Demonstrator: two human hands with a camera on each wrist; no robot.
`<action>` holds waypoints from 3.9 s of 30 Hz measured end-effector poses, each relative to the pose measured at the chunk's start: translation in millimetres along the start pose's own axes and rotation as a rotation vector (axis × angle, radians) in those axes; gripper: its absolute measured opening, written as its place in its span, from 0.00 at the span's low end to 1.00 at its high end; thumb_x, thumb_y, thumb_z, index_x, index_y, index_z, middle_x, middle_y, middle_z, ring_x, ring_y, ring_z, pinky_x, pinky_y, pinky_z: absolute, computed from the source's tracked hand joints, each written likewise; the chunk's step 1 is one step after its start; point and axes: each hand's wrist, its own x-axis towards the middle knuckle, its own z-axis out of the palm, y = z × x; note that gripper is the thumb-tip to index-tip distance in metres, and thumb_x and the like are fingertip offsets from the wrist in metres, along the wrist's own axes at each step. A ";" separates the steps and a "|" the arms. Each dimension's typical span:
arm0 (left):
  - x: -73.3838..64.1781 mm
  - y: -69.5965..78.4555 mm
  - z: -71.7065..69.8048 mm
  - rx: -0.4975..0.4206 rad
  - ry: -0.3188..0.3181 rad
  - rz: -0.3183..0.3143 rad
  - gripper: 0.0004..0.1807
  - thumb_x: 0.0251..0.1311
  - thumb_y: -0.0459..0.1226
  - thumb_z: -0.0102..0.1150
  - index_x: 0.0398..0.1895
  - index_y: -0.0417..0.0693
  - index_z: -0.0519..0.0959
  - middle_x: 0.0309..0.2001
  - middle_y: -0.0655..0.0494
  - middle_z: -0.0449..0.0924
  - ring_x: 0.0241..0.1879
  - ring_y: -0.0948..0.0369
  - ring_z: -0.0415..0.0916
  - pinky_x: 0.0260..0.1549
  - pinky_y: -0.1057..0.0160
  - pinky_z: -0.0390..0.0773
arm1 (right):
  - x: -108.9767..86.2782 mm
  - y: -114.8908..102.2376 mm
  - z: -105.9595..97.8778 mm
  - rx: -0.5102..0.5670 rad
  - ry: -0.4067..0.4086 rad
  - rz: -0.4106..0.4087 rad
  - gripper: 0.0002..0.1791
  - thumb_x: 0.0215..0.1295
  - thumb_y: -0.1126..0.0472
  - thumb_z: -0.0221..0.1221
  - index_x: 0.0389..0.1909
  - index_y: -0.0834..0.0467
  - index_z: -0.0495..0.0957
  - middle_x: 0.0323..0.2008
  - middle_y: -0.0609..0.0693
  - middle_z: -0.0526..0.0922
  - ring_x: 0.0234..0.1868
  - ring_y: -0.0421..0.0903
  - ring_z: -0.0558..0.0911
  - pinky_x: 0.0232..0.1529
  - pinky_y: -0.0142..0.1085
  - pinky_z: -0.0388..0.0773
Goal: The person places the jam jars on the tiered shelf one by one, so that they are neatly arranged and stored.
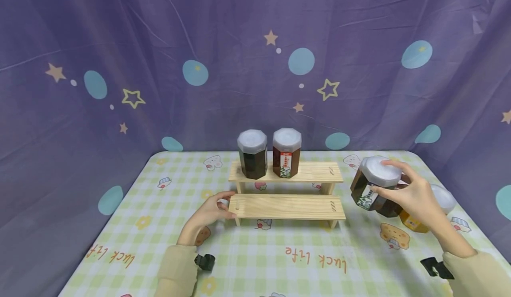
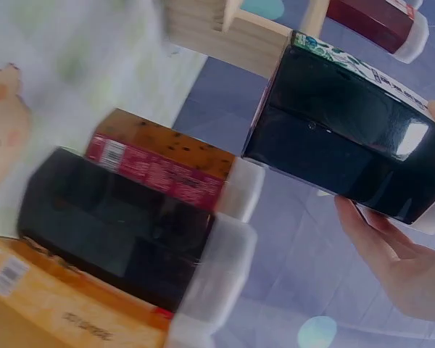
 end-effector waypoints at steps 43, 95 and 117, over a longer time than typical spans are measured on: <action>-15.7 30.4 4.1 -0.007 -0.004 0.006 0.35 0.45 0.25 0.62 0.59 0.28 0.60 0.48 0.36 0.65 0.27 0.60 0.69 0.28 0.56 0.72 | 65.3 -38.7 42.4 0.168 -0.172 -0.033 0.33 0.41 0.64 0.69 0.53 0.59 0.69 0.49 0.59 0.71 0.37 0.28 0.74 0.29 0.24 0.73; -13.9 26.9 2.7 -0.011 -0.015 0.011 0.35 0.45 0.26 0.62 0.59 0.28 0.60 0.49 0.36 0.64 0.27 0.61 0.69 0.28 0.56 0.72 | 93.7 -37.6 85.8 0.210 -0.251 0.025 0.34 0.41 0.56 0.70 0.53 0.55 0.70 0.58 0.59 0.64 0.50 0.63 0.71 0.42 0.48 0.73; -17.0 33.8 3.7 -0.019 -0.012 0.003 0.35 0.45 0.26 0.62 0.59 0.28 0.60 0.48 0.36 0.65 0.27 0.61 0.69 0.27 0.59 0.72 | 90.5 -33.9 84.9 0.251 -0.279 0.005 0.34 0.47 0.58 0.66 0.57 0.55 0.66 0.58 0.56 0.64 0.47 0.57 0.74 0.33 0.31 0.74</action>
